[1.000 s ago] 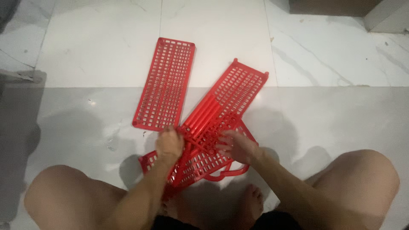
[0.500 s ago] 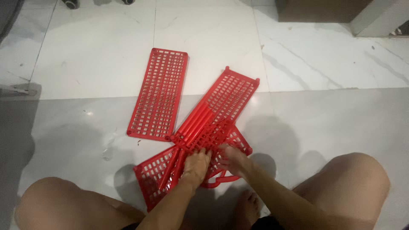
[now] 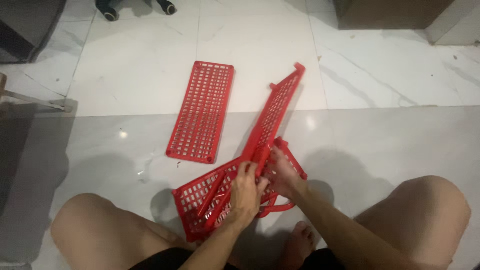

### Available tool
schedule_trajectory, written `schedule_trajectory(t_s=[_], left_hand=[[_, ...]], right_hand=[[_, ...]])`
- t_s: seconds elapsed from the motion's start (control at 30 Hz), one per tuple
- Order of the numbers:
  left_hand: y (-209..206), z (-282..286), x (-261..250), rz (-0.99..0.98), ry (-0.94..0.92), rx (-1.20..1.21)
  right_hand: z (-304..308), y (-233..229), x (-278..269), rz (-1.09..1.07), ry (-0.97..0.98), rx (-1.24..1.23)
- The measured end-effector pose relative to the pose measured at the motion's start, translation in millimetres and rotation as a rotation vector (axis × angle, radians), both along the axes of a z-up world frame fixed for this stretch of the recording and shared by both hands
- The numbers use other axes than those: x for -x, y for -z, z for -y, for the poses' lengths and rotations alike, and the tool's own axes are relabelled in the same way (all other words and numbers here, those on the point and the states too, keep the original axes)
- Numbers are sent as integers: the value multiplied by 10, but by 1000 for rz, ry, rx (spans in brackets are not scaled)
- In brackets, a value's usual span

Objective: The person assembles a red plastic storage rack by hand. They connect the side panels to the base and insert the vertical support rods to form the structure.

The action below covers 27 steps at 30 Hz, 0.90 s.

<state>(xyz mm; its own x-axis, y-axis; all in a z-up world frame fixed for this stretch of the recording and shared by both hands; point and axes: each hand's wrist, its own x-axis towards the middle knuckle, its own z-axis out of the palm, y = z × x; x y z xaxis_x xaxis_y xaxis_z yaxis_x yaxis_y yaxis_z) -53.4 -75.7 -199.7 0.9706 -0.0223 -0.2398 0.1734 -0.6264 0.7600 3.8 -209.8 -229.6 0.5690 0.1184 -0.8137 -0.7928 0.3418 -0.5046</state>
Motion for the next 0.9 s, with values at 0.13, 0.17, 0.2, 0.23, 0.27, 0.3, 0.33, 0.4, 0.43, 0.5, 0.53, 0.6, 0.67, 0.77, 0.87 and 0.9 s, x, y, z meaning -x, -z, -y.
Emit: schedule_trajectory(t_s=[0.13,0.17,0.2,0.23,0.27,0.3,0.33,0.4,0.43,0.5,0.53,0.6,0.67,0.77,0.87,0.9], left_hand=[[55,-37,-53,343,-164,67],[79,-81,-89,349,-188,90],[99,-132,-103,356,-211,113],[108,-197,-99,259,-241,206],[103,-280,-112,161,-269,300],[86,-359,-137,64,-293,392],[58,-423,-166,-18,-316,493],[-26,-522,-231,-188,-362,691],[-74,-570,-254,-234,-387,722],[-160,-680,-287,-328,-437,784],[-191,-733,-306,-324,-422,790],[-228,-838,-338,-317,-394,805],[-242,-961,-401,-312,-392,861],[-222,-1109,-468,-375,-383,934],[-141,-1221,-552,-494,-490,954],[-80,-1243,-600,-539,-539,952]], right_hand=[[-14,-191,-3,49,-38,-6],[-10,-207,15,32,-31,-9],[15,-211,35,43,-82,26],[53,-208,63,52,-134,60],[81,-192,82,61,-186,95],[95,-168,88,54,-227,148],[107,-143,85,47,-269,201],[139,-108,70,100,-311,195],[152,-109,66,161,-311,137],[145,-137,67,161,-289,83],[144,-168,61,101,-268,86],[177,-256,62,46,-253,75],[188,-312,69,58,-262,39],[163,-307,38,144,-244,30],[141,-242,-43,231,-128,-76],[143,-221,-65,279,-124,-151]])
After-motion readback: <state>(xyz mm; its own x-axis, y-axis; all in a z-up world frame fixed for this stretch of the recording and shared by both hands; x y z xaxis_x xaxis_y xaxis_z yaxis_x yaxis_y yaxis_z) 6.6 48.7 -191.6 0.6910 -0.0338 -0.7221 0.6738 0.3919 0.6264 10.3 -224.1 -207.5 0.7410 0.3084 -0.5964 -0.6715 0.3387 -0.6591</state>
